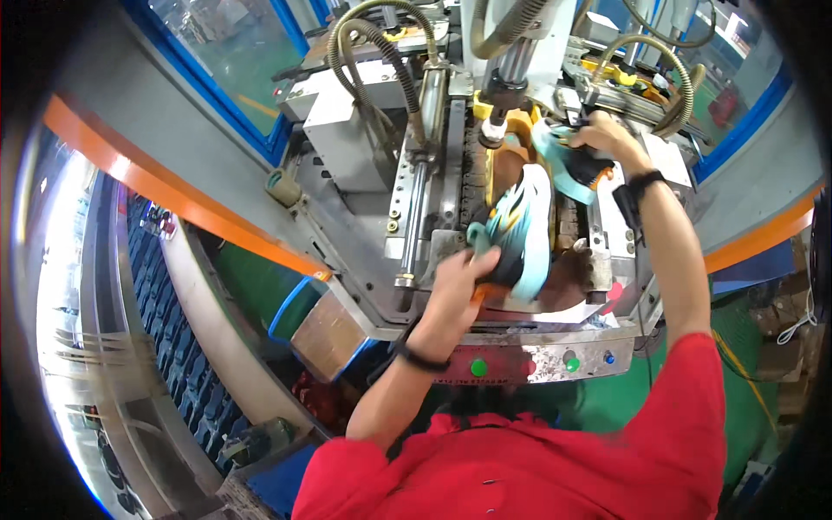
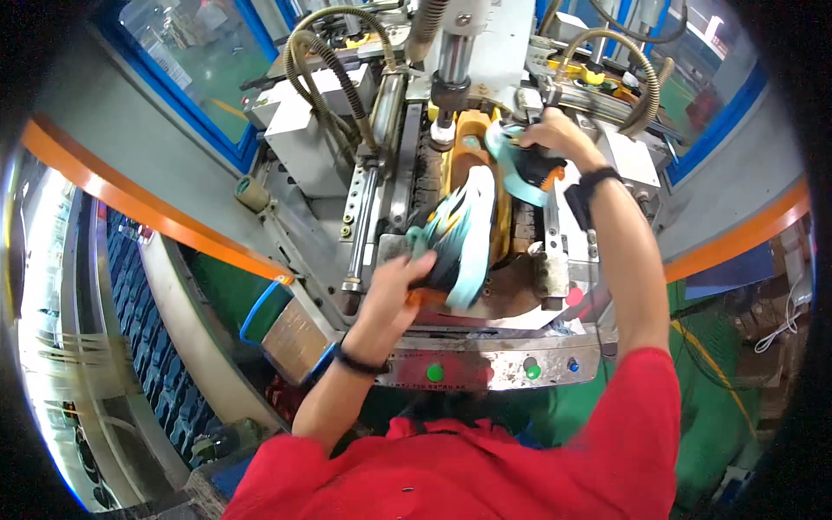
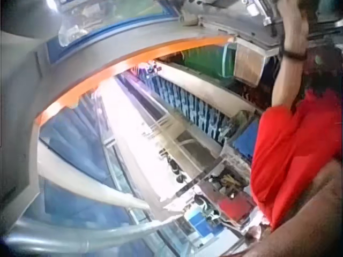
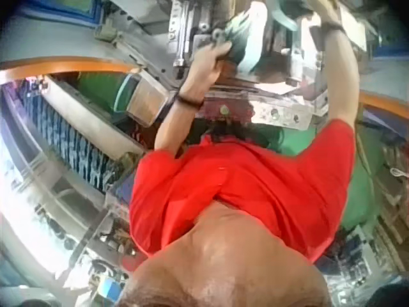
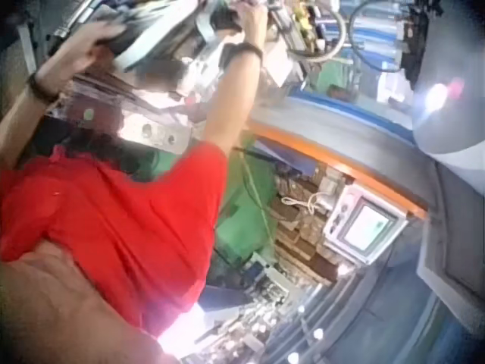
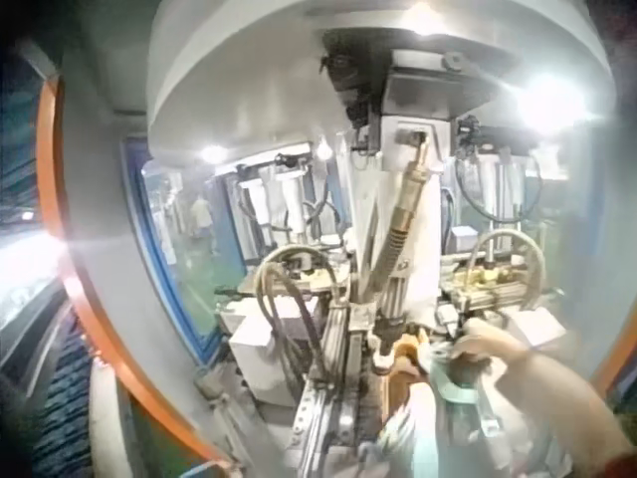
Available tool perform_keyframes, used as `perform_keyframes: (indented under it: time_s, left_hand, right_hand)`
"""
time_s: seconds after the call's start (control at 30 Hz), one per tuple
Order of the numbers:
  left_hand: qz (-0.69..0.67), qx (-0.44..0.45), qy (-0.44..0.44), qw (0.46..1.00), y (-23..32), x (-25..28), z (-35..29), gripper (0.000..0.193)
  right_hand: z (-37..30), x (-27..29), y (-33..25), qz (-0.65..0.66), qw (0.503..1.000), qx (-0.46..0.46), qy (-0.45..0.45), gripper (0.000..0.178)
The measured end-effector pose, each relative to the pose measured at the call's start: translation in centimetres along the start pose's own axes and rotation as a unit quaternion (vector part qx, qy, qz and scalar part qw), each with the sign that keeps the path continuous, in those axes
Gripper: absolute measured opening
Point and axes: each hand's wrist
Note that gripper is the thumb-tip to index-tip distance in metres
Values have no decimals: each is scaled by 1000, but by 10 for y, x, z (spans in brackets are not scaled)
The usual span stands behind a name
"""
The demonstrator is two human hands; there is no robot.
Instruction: Manually assemble shoes by feeding them into an automated lasting machine and moving them between conveyor belts.
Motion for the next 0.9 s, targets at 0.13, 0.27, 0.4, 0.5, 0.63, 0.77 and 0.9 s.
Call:
perform_keyframes:
  time_s: [0.13,0.27,0.4,0.5,0.63,0.77,0.9]
  left_hand:
    - [27,-74,102,992,-11,38,-147,45]
    - [-19,-188,235,953,-49,60,-245,51]
    - [-82,-241,362,897,-121,73,-298,49]
    - [-173,-249,471,828,-168,53,-309,41]
    - [-162,-267,543,779,-246,42,-315,27]
    - [-416,-288,500,702,-325,60,-316,24]
    - [-473,-308,574,593,-400,79,-354,16]
  right_hand:
    - [53,-95,-60,-47,997,32,-47,48]
    - [61,-195,-52,-107,980,108,127,43]
    - [91,-226,1,-194,946,214,146,59]
    - [32,-196,-40,-51,967,242,57,52]
    - [-187,-183,-118,103,912,392,63,17]
    - [-274,-295,-102,138,830,531,-97,16]
    - [-269,-373,-80,39,772,626,-103,18]
Point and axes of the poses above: each hand's wrist, its own z-axis towards the middle knuckle, its own x-axis out of the back of the hand, y = z × x, and after that the axes turned 9 degrees about x, right-handed
